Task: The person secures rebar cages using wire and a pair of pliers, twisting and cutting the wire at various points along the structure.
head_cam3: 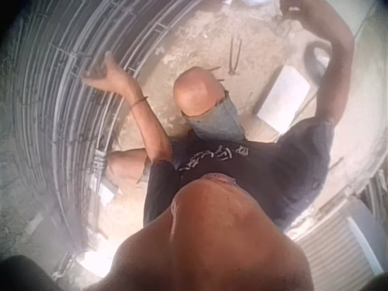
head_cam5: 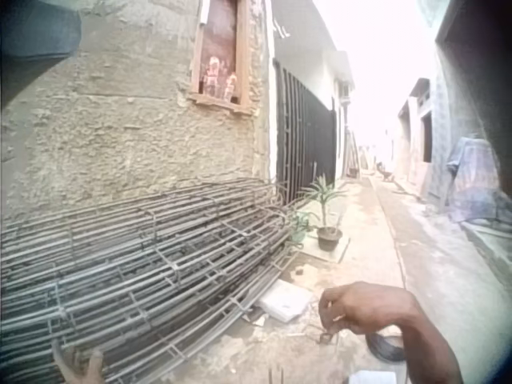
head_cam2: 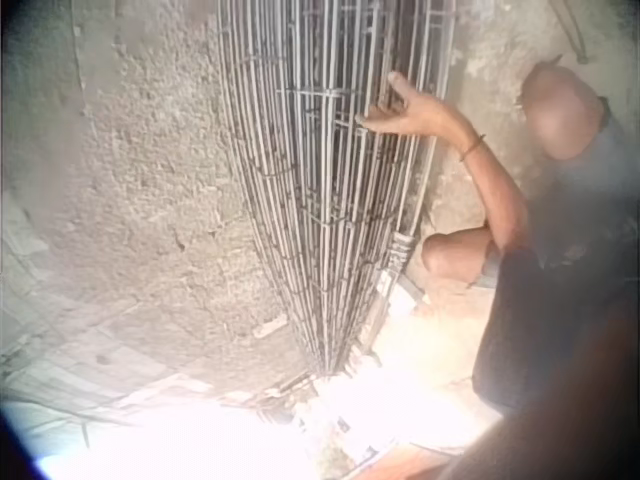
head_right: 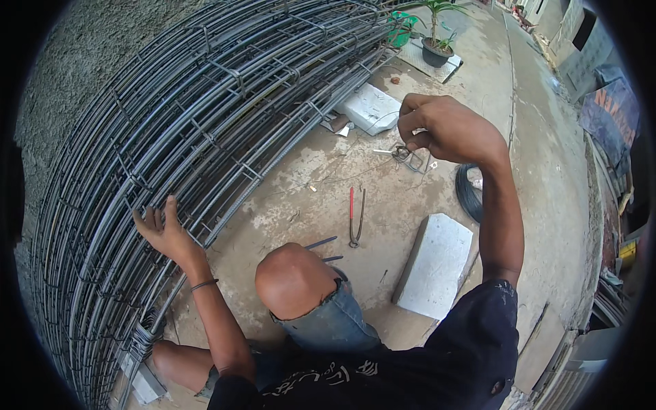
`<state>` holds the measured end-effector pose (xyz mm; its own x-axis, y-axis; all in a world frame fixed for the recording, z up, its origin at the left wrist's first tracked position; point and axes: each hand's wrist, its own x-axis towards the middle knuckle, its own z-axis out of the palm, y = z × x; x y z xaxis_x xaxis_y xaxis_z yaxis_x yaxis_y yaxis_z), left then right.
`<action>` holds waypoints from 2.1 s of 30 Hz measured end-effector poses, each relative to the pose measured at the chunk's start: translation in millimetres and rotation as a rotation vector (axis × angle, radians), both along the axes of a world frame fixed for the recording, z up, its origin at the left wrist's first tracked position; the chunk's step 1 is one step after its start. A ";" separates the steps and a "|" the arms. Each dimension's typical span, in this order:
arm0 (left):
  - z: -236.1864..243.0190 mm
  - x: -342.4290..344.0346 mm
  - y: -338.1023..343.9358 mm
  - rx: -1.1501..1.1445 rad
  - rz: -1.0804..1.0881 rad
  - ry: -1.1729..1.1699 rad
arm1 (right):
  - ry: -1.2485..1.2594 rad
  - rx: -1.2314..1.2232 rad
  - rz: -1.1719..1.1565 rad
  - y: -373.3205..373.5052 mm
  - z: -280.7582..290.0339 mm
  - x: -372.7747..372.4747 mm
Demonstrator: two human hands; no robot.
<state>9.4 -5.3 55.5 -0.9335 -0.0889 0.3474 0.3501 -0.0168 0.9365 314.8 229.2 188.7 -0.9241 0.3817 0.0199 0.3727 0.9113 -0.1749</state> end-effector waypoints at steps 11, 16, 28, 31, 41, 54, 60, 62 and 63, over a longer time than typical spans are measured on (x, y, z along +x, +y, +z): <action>53.4 84.6 83.9 -0.168 -1.143 0.752 | 0.055 0.252 0.231 -30.0 28.0 -81.4; -23.1 57.3 98.3 -0.182 -1.403 0.272 | 0.458 -0.106 0.244 -16.6 50.6 -95.8; -138.1 -1.5 37.6 -0.260 -1.010 -0.213 | 0.499 -0.350 -0.037 12.5 60.7 -90.8; -92.5 11.1 49.7 -0.409 -0.912 -0.236 | 0.538 -0.212 -0.030 5.2 56.3 -93.3; 9.9 43.4 78.9 0.531 -1.128 -1.181 | 0.640 -0.358 0.407 -146.6 -5.0 -52.2; 27.0 78.0 58.5 0.301 -1.150 -0.349 | 0.851 -0.780 -0.172 -95.0 -66.9 -90.0; 23.0 77.9 58.9 0.156 -1.311 -0.237 | 0.999 -0.821 -0.164 -83.5 -44.5 -140.5; 24.8 71.5 52.2 0.110 -1.395 -0.282 | 1.046 -0.812 -0.078 -70.3 -43.4 -147.9; 25.2 69.9 50.8 0.080 -1.423 -0.276 | 1.065 -0.801 -0.038 -64.1 -43.4 -150.8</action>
<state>79.3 45.5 80.7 -0.2814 0.9418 0.1837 -0.1952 -0.2437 0.9500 164.0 165.1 145.3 -0.5865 0.6522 0.4803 -0.2563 0.4131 -0.8739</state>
